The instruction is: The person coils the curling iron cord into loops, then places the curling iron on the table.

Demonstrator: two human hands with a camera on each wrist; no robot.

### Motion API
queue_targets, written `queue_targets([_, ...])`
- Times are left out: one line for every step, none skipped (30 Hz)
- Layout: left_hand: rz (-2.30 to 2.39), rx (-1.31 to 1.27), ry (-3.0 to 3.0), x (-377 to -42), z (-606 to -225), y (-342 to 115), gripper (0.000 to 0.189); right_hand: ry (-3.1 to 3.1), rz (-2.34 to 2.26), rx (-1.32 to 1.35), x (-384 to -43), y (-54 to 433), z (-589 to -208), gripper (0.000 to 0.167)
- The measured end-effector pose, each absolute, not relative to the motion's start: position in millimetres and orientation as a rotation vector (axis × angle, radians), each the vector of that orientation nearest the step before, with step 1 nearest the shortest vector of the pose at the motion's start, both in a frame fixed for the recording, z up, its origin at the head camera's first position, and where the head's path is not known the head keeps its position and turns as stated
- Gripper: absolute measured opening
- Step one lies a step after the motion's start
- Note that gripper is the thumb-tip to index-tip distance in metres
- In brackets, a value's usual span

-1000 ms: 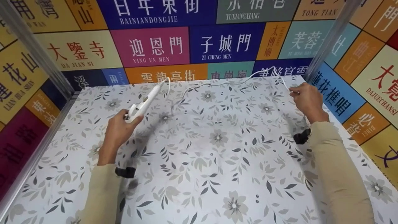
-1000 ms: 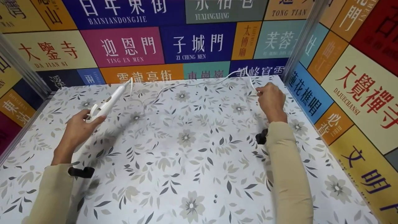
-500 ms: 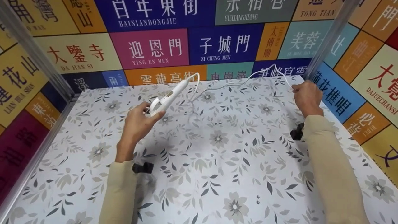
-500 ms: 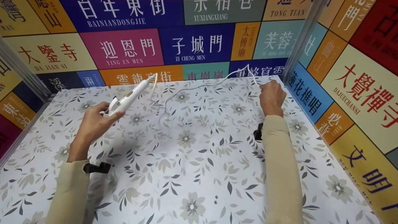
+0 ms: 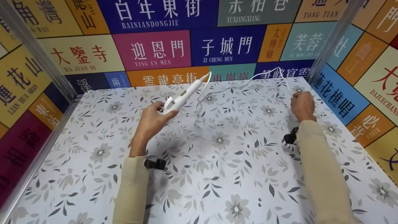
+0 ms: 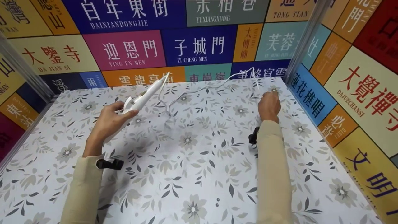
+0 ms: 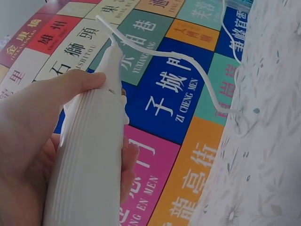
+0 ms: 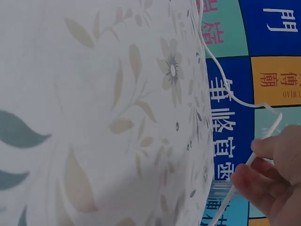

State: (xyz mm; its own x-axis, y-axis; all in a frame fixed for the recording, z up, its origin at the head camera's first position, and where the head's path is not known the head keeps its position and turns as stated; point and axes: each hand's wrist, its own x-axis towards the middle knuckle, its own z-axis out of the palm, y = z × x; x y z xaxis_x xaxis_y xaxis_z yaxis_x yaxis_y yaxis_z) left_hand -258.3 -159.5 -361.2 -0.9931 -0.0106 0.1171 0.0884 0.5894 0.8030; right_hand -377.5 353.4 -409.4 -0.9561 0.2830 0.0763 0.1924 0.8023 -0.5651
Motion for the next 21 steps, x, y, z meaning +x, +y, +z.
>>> queue_targets([-1.384,-0.071,-2.697,-259,-361,-158,0.049,-2.864,0.885,-0.36,-377,354,-411,0.042])
queue_targets([-1.387,-0.078,-2.69,-259,-361,-157,0.049,-2.896,0.916,-0.366,-376,354,-413,0.045])
queue_targets([-1.39,-0.084,-2.684,-259,-360,-156,0.049,-2.924,0.949,-0.365,-376,354,-415,0.048])
queue_targets([-1.393,-0.092,-2.674,-258,-359,-156,0.048,-2.955,0.976,-0.359,-375,355,-418,0.051])
queue_targets([-1.396,-0.099,-2.668,-258,-359,-155,0.048,-2.981,1.002,-0.35,-373,354,-421,0.054])
queue_targets([-1.401,-0.104,-2.664,-256,-358,-155,0.048,-3.008,1.04,-0.346,-372,353,-424,0.057])
queue_targets([-1.405,-0.103,-2.661,-255,-358,-155,0.048,-3.027,1.088,-0.344,-371,351,-427,0.06])
queue_targets([-1.406,-0.101,-2.658,-254,-358,-156,0.047,-3.038,1.137,-0.346,-370,348,-431,0.063])
queue_targets([-1.407,-0.096,-2.655,-253,-358,-156,0.047,-3.038,1.18,-0.321,-370,345,-434,0.065])
queue_targets([-1.407,-0.092,-2.653,-252,-358,-157,0.047,-3.034,1.217,-0.296,-369,341,-437,0.066])
queue_targets([-1.407,-0.088,-2.652,-252,-358,-157,0.046,-3.03,1.246,-0.27,-369,337,-439,0.068])
queue_targets([-1.408,-0.085,-2.652,-252,-358,-157,0.046,-3.036,1.235,-0.238,-368,333,-441,0.07])
queue_targets([-1.406,-0.088,-2.651,-252,-358,-157,0.047,-3.045,1.198,-0.215,-367,329,-440,0.073])
queue_targets([-1.406,-0.096,-2.653,-253,-358,-156,0.048,-3.055,1.155,-0.197,-366,325,-440,0.075])
queue_targets([-1.405,-0.105,-2.659,-254,-358,-155,0.049,-3.069,1.101,-0.179,-366,321,-438,0.078])
queue_targets([-1.396,-0.119,-2.67,-254,-359,-154,0.05,-3.088,1.049,-0.181,-365,317,-435,0.08])
queue_targets([-1.388,-0.128,-2.682,-255,-359,-154,0.051,-3.105,1.002,-0.188,-363,312,-431,0.083])
queue_targets([-1.38,-0.136,-2.691,-255,-359,-153,0.051,-3.125,0.962,-0.198,-362,308,-427,0.084])
queue_targets([-1.369,-0.143,-2.7,-255,-359,-152,0.052,-3.133,0.953,-0.202,-361,302,-423,0.084])
queue_targets([-1.358,-0.149,-2.709,-256,-359,-152,0.052,-3.131,0.963,-0.188,-359,296,-419,0.083])
queue_targets([-1.343,-0.156,-2.715,-256,-360,-151,0.052,-3.135,0.971,-0.165,-358,289,-414,0.08])
